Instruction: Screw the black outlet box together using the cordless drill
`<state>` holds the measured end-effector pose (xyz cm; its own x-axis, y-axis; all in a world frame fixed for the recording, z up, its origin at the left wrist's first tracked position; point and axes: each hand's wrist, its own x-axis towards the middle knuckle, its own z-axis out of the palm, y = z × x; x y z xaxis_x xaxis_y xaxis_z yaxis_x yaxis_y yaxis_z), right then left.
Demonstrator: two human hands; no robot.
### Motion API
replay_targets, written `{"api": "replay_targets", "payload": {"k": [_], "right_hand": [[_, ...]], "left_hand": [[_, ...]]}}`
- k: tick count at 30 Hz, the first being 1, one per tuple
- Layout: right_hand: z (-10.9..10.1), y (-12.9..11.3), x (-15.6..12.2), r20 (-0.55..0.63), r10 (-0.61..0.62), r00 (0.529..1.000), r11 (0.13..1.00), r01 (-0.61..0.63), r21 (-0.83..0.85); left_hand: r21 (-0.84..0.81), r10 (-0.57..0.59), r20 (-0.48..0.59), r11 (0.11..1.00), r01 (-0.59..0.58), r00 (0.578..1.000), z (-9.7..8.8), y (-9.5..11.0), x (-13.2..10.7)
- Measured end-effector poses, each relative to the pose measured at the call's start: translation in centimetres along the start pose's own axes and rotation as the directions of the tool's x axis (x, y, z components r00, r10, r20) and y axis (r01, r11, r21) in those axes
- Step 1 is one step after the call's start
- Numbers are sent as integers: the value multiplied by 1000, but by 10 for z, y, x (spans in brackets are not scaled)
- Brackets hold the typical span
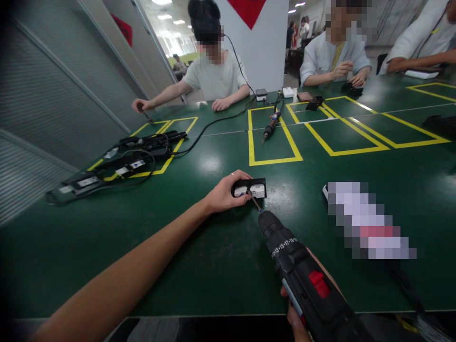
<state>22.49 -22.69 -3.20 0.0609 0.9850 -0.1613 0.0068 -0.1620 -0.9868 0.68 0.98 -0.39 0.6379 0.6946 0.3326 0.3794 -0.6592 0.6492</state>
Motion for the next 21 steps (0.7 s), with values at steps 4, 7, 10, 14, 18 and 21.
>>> {"api": "replay_targets", "payload": {"k": [4, 7, 10, 14, 18, 21], "right_hand": [[0, 7, -2, -12, -10, 1000, 1000, 11, 9], [0, 10, -4, -47, -66, 997, 998, 66, -10], [1, 9, -4, -56, -90, 994, 996, 89, -23], [3, 3, -4, -44, -72, 996, 997, 71, -25], [1, 2, -4, -22, -78, 997, 994, 77, -77], [0, 2, -4, -19, -124, 992, 987, 122, -108]], "left_hand": [[0, -3, 6, 1000, 3, 1000, -1, 1, 0], [-12, 4, 3, 1000, -4, 1000, 0, 0, -1], [-4, 7, -3, 1000, -7, 1000, 0, -2, -1], [6, 0, 4, 1000, 0, 1000, 0, -1, -1], [-8, -2, 7, 1000, 3, 1000, -1, 0, 0], [-26, 10, 3, 1000, -10, 1000, -1, 0, 0]]}}
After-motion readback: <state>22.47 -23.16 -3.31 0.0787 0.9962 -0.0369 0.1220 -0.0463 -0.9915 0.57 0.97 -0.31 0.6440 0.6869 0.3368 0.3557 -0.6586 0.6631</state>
